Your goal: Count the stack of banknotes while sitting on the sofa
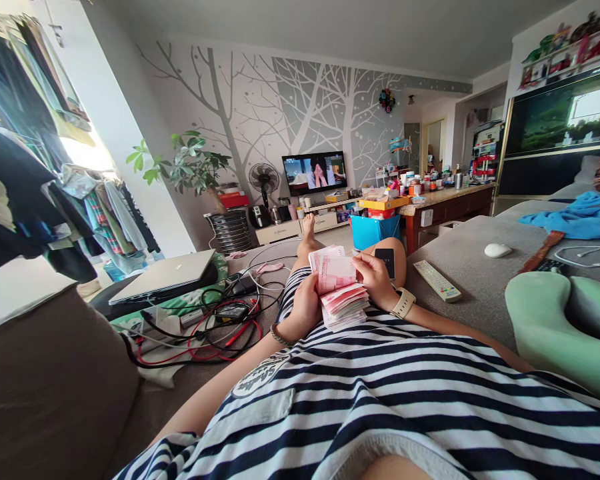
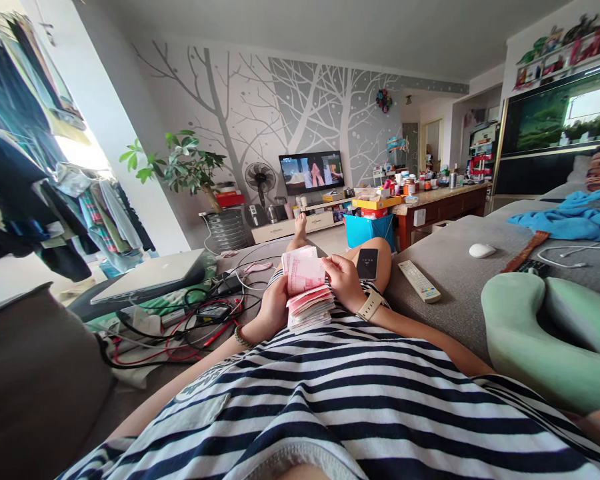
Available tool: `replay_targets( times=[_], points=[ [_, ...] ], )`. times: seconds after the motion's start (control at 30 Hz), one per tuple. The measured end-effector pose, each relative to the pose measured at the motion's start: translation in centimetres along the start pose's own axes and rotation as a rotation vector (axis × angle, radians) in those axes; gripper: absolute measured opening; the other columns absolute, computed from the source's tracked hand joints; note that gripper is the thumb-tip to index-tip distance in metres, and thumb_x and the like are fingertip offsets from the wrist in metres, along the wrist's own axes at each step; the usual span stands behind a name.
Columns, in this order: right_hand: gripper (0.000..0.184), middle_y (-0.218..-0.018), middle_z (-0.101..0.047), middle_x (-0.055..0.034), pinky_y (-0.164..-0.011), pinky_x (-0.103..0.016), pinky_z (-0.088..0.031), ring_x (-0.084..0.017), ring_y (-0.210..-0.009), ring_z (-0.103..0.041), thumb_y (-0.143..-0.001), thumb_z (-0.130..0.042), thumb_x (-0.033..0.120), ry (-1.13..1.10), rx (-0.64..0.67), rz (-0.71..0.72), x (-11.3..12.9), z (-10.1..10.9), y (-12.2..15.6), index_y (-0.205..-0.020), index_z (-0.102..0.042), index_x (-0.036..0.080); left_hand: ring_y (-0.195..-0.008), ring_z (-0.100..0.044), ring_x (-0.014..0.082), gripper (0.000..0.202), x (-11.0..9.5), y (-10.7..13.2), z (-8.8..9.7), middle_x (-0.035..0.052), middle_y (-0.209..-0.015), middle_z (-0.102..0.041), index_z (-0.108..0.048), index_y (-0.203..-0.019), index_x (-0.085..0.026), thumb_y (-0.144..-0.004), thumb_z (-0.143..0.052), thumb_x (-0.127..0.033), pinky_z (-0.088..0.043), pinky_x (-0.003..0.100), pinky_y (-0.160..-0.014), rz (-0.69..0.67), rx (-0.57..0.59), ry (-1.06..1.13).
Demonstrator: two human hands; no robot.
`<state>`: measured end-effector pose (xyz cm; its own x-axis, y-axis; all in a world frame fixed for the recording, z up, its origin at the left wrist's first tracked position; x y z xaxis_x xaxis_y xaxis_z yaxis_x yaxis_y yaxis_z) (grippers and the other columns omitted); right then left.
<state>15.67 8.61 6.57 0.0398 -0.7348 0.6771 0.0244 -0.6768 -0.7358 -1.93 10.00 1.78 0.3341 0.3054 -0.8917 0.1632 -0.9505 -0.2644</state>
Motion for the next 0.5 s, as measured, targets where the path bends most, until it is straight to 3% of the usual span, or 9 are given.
replay_targets(
  times=[0.27, 0.5],
  points=[
    [0.044, -0.058, -0.042, 0.0013, -0.055, -0.028, -0.030, -0.015, -0.057, -0.038, -0.089, -0.053, 0.056, -0.012, 0.002, 0.000, 0.04, -0.04, 0.05, -0.064, -0.049, 0.020, -0.066, -0.056, 0.0191, 0.015, -0.40, 0.76, -0.34, -0.0005, -0.055, -0.056, -0.059, -0.059, -0.022, -0.073, -0.060, -0.028, -0.046, 0.028, -0.060, 0.033, -0.027, -0.033],
    [0.042, -0.058, -0.042, 0.0018, -0.054, -0.028, -0.028, -0.014, -0.056, -0.037, -0.089, -0.054, 0.054, -0.025, -0.005, -0.004, -0.03, 0.01, 0.12, -0.065, -0.050, 0.020, -0.058, -0.051, 0.0161, 0.016, -0.01, 0.48, -0.68, -0.0005, -0.055, -0.056, -0.058, -0.058, -0.022, -0.070, -0.062, -0.032, -0.043, 0.027, -0.053, 0.029, 0.025, 0.018]
  ],
)
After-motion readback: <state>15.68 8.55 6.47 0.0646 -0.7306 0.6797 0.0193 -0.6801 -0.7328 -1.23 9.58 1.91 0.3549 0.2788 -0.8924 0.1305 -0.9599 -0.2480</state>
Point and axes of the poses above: each hand's wrist, its own y-axis away from the middle knuckle, its own z-axis out of the back of the hand, x = y × z, the point moved 10 cm from there along -y, towards the middle knuckle
